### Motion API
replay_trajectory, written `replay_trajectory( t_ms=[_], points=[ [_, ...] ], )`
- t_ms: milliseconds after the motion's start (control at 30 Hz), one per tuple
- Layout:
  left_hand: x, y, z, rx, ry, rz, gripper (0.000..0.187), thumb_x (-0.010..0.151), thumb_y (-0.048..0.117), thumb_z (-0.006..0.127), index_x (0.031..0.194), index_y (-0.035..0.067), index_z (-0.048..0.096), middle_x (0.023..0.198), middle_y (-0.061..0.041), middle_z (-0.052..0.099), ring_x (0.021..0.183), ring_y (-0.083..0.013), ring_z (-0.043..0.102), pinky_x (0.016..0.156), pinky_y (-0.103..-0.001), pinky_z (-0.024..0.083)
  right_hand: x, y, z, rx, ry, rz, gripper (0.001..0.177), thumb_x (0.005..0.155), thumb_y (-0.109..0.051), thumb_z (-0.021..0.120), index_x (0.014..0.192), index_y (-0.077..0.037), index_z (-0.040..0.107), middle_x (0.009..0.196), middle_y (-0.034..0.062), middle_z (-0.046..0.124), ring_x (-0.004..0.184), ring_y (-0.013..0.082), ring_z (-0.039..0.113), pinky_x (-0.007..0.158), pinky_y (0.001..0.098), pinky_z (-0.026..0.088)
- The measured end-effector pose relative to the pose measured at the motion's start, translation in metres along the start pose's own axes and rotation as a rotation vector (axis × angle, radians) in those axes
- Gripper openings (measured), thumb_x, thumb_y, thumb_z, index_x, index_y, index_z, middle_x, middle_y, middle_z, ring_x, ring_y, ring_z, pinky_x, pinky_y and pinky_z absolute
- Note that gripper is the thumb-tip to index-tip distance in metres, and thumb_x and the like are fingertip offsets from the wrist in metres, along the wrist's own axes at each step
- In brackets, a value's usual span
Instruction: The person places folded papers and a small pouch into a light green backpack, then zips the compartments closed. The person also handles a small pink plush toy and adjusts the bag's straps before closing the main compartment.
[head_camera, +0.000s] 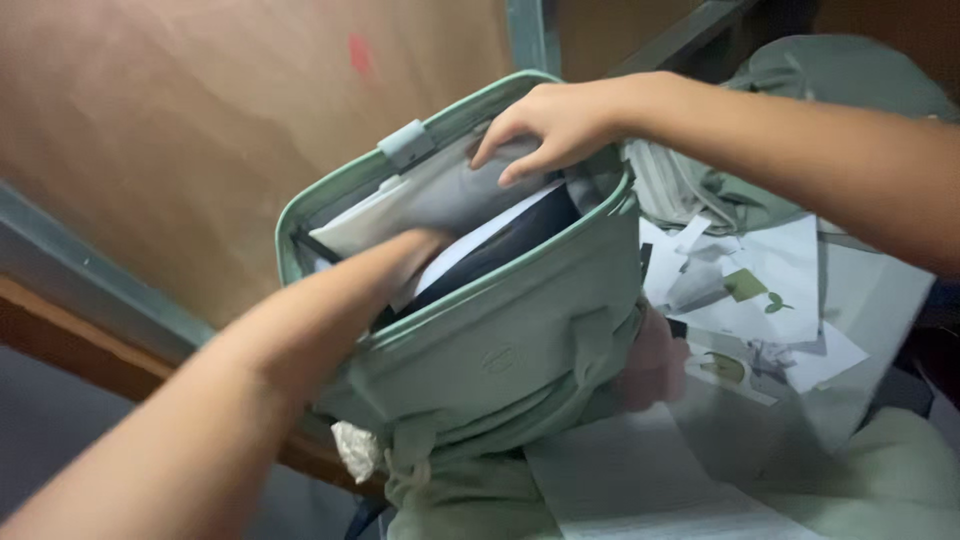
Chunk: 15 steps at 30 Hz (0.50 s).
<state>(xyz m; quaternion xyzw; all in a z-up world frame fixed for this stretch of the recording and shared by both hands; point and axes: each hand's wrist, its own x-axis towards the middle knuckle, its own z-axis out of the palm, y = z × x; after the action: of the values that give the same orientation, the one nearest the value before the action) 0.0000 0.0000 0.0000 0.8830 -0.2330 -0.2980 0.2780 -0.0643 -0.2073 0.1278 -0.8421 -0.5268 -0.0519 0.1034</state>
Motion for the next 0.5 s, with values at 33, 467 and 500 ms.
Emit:
replay_trajectory(
  t_ms=[33,467,500],
  points=[
    [-0.005,-0.006,0.001,-0.008,-0.01,-0.03,0.059,0.092,0.051,0.05,0.144,0.025,0.059,0.139,-0.007,0.067,0.123,-0.021,0.065,0.106,-0.042,0.049,0.001,-0.003,0.004,0.014,-0.001,0.017,0.053,0.089,-0.044,0.067,0.132,-0.013,0.068,0.135,0.0104,0.068,0.125,0.0289,0.063,0.106,0.0407,0.046],
    [-0.021,-0.048,0.012,-0.052,-0.048,-0.128,0.055,0.095,0.046,0.049,0.144,0.023,0.059,0.139,-0.007,0.066,0.121,-0.0203,0.065,0.106,-0.042,0.048,0.005,-0.001,0.007,0.016,-0.038,0.086,0.056,0.089,-0.05,0.065,0.133,-0.015,0.068,0.136,0.009,0.068,0.126,0.0284,0.061,0.106,0.0408,0.045],
    [-0.019,-0.049,0.012,-0.054,-0.047,-0.12,0.055,0.096,0.046,0.049,0.144,0.023,0.059,0.139,-0.007,0.066,0.121,-0.0202,0.065,0.106,-0.042,0.048,0.003,0.002,0.005,0.034,-0.035,0.065,0.055,0.09,-0.05,0.064,0.132,-0.014,0.068,0.136,0.0091,0.068,0.126,0.0282,0.061,0.106,0.0408,0.045]
  ],
)
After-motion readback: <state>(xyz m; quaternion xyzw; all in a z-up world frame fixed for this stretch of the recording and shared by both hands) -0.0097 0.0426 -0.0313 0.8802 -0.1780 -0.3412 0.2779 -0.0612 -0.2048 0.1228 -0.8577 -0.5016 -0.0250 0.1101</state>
